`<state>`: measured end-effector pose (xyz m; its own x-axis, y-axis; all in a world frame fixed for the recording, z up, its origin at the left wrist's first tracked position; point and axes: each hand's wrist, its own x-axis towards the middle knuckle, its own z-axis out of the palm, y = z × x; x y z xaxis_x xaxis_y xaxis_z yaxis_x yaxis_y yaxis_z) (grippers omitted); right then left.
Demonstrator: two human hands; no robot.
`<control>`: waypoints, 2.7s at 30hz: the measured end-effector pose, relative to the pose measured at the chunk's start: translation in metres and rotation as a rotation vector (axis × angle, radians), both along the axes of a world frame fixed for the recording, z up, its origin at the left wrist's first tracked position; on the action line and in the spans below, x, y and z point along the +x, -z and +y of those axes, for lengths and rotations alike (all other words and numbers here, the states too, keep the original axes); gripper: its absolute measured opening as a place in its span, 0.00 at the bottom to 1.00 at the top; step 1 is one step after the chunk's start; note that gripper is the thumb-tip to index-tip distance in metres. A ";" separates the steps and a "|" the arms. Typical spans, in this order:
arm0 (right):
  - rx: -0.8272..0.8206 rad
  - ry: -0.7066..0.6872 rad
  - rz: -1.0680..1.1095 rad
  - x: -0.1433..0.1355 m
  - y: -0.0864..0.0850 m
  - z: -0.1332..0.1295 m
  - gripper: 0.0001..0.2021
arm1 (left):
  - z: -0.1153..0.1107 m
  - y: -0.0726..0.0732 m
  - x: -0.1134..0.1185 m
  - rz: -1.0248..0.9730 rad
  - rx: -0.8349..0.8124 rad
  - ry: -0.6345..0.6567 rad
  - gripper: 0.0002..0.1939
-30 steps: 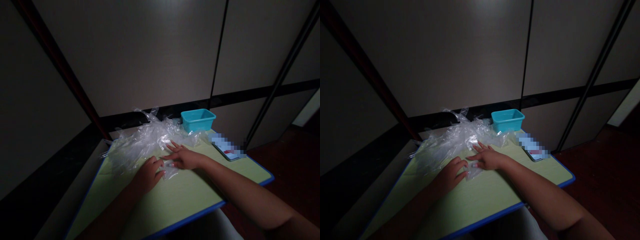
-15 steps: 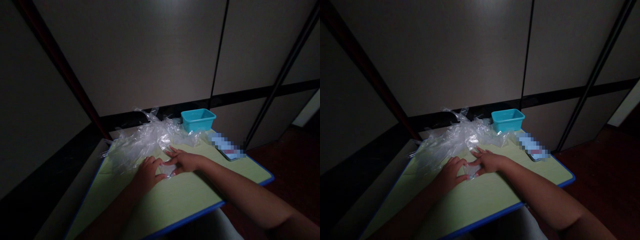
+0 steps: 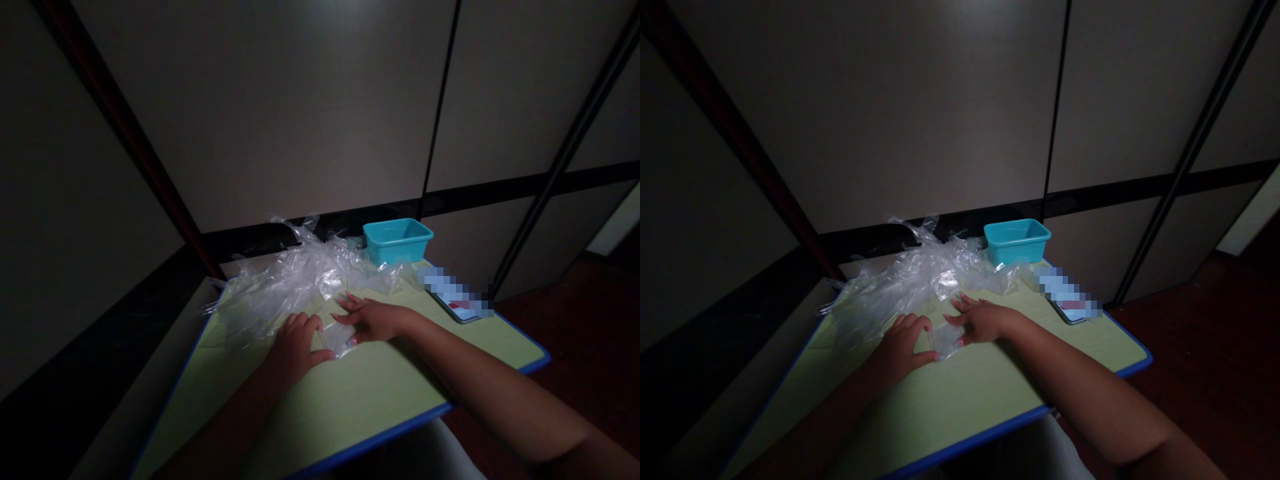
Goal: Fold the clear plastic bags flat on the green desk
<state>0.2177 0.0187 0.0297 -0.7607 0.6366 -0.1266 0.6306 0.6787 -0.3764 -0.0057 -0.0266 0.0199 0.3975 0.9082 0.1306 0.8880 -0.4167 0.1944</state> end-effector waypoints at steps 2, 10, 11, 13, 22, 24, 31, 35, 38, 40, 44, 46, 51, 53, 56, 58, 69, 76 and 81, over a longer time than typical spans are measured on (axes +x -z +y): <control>0.007 -0.003 -0.029 0.000 -0.001 0.000 0.34 | 0.000 0.000 0.000 0.001 -0.003 -0.002 0.21; 0.049 0.000 -0.059 -0.001 -0.007 -0.005 0.32 | -0.002 -0.002 0.000 0.025 0.012 0.000 0.21; 0.055 -0.001 -0.046 -0.002 -0.007 -0.005 0.31 | -0.002 -0.002 0.000 0.030 0.008 -0.006 0.21; 0.062 -0.007 -0.004 -0.002 -0.005 -0.006 0.30 | -0.002 -0.002 0.000 0.032 0.007 -0.010 0.21; 0.038 -0.073 0.041 -0.004 0.004 -0.004 0.30 | -0.002 0.000 0.000 0.022 0.032 -0.013 0.22; 0.019 -0.057 0.025 -0.003 0.003 -0.003 0.32 | -0.002 0.001 -0.001 0.021 0.041 -0.010 0.22; -0.009 -0.024 -0.002 0.003 -0.002 0.000 0.34 | -0.002 0.001 -0.001 0.012 0.046 -0.009 0.22; -0.004 -0.014 0.001 0.003 -0.001 0.001 0.35 | -0.002 -0.001 0.000 0.008 0.055 -0.009 0.23; 0.013 -0.002 -0.001 0.003 0.001 0.003 0.34 | -0.001 0.000 0.000 0.020 0.062 -0.026 0.23; 0.024 0.001 -0.003 0.003 0.002 0.003 0.34 | 0.000 0.002 0.000 0.028 0.070 -0.036 0.23; 0.036 0.005 -0.006 0.003 0.001 0.003 0.35 | -0.001 0.003 0.000 0.032 0.085 -0.026 0.22; 0.041 0.013 -0.005 0.003 0.000 0.002 0.35 | -0.001 0.001 0.000 0.033 0.095 -0.020 0.21; 0.034 -0.016 0.046 0.001 0.001 0.000 0.36 | -0.002 -0.004 0.001 0.028 0.168 -0.024 0.17; 0.027 -0.038 0.061 0.001 0.002 0.000 0.35 | -0.002 -0.006 0.002 0.025 0.170 -0.018 0.17; 0.017 -0.045 0.049 0.001 0.004 0.000 0.32 | -0.003 -0.006 0.002 0.013 0.146 0.030 0.17; 0.001 -0.026 0.028 0.001 0.003 -0.001 0.32 | -0.004 -0.005 0.002 0.007 0.127 0.074 0.17; -0.014 0.004 -0.055 0.002 -0.002 -0.002 0.35 | -0.001 -0.002 -0.001 0.041 0.083 0.023 0.20; -0.024 0.002 -0.079 0.002 -0.003 -0.002 0.35 | 0.000 0.001 -0.004 0.043 0.083 -0.052 0.23; -0.040 0.012 -0.065 0.001 -0.005 -0.004 0.36 | 0.000 0.000 -0.005 0.041 0.086 -0.055 0.23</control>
